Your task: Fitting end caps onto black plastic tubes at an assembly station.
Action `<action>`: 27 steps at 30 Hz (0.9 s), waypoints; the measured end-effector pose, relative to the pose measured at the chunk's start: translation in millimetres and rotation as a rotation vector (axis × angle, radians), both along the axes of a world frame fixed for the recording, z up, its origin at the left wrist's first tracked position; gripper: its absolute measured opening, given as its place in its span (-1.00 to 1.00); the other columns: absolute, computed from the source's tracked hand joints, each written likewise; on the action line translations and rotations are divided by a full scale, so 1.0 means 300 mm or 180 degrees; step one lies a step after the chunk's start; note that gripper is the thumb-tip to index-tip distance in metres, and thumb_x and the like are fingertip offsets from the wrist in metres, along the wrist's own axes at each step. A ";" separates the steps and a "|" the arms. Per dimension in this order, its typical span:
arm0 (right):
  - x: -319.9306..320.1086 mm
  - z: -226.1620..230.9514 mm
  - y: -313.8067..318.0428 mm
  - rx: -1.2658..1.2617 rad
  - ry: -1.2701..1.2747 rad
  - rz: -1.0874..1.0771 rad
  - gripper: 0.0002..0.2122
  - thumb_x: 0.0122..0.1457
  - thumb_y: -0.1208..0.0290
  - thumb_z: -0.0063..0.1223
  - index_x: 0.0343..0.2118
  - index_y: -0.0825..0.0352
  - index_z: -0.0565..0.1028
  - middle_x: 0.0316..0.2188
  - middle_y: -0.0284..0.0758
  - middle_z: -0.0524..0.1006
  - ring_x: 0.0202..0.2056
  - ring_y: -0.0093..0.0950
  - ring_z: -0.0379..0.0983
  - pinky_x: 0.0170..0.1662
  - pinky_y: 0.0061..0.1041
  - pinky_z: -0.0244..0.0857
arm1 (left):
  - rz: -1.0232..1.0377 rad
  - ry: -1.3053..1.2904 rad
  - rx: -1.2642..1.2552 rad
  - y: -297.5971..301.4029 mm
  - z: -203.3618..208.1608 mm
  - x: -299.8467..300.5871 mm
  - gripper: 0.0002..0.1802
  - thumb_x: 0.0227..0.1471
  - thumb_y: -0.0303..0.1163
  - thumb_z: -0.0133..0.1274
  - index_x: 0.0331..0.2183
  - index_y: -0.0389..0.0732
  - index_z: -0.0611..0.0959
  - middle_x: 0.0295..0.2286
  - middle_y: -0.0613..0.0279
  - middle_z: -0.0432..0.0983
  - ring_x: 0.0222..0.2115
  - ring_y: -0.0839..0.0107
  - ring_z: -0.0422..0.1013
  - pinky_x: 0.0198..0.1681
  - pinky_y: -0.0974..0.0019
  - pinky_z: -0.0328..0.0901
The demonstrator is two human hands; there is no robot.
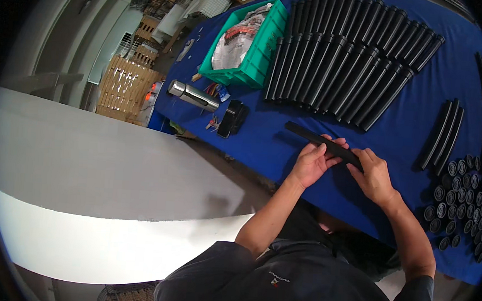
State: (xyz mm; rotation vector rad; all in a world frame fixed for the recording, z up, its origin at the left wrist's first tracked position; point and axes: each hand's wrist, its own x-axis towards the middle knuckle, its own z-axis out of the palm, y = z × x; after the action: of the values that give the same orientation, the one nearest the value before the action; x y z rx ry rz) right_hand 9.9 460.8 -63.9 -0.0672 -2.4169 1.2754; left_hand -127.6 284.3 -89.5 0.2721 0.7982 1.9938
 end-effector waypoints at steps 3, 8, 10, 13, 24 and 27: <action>0.009 0.017 -0.004 0.0029 0.0069 0.0066 -0.69 0.04 0.49 0.23 -0.13 0.44 0.48 -0.39 -0.09 0.51 -0.38 -0.11 0.50 -0.34 -0.28 0.39 | 0.0005 0.0045 0.0029 0.000 -0.012 -0.002 -0.72 0.22 -0.35 0.02 -0.03 -0.13 0.47 0.04 -0.03 0.44 0.14 0.08 0.32 0.18 0.04 0.30; 0.001 0.017 0.008 -0.1090 -0.0704 0.0202 -0.65 0.02 0.48 0.25 -0.11 0.42 0.48 -0.39 -0.11 0.49 -0.39 -0.11 0.49 -0.37 -0.30 0.39 | -0.0106 0.0120 0.0153 0.005 -0.008 -0.005 -0.72 0.23 -0.34 0.01 -0.03 -0.14 0.47 0.03 -0.03 0.45 0.13 0.07 0.33 0.19 0.02 0.28; 0.004 -0.007 -0.005 -0.0172 0.0307 0.0043 -0.65 0.02 0.47 0.26 -0.11 0.42 0.49 -0.39 -0.10 0.50 -0.39 -0.11 0.50 -0.39 -0.32 0.39 | -0.0090 0.0066 0.0171 0.002 -0.015 -0.009 -0.72 0.23 -0.35 0.01 -0.03 -0.14 0.48 0.02 -0.04 0.45 0.13 0.07 0.34 0.19 0.01 0.28; 0.001 0.037 -0.012 0.0027 0.0166 -0.0021 -0.68 0.03 0.47 0.25 -0.14 0.42 0.51 -0.37 -0.09 0.51 -0.39 -0.12 0.50 -0.39 -0.34 0.39 | -0.0085 0.0012 0.0206 -0.012 -0.021 -0.016 -0.73 0.24 -0.35 -0.01 -0.02 -0.14 0.49 0.02 -0.03 0.45 0.12 0.06 0.34 0.19 0.01 0.28; -0.007 0.097 0.019 -0.1995 -0.1790 0.0374 -0.63 0.04 0.46 0.26 -0.09 0.48 0.47 -0.41 -0.09 0.53 -0.40 -0.24 0.53 -0.31 -0.35 0.38 | -0.0022 -0.0059 0.0282 -0.020 -0.032 -0.025 -0.74 0.25 -0.34 -0.03 -0.03 -0.11 0.51 -0.01 -0.03 0.48 0.12 0.07 0.35 0.20 -0.01 0.27; -0.001 -0.005 0.006 0.0028 0.0248 0.0048 -0.63 0.03 0.48 0.25 -0.08 0.46 0.48 -0.40 -0.12 0.53 -0.41 -0.25 0.51 -0.32 -0.34 0.37 | -0.0099 -0.0042 0.0226 0.004 -0.024 -0.017 -0.74 0.25 -0.32 -0.02 -0.03 -0.11 0.52 0.00 -0.04 0.48 0.12 0.07 0.35 0.20 0.00 0.28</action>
State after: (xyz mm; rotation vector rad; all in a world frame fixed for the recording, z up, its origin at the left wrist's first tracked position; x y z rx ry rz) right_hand 9.5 462.5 -65.5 0.0032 -2.3609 1.2502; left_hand -132.6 285.5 -96.7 0.3105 0.7118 1.9952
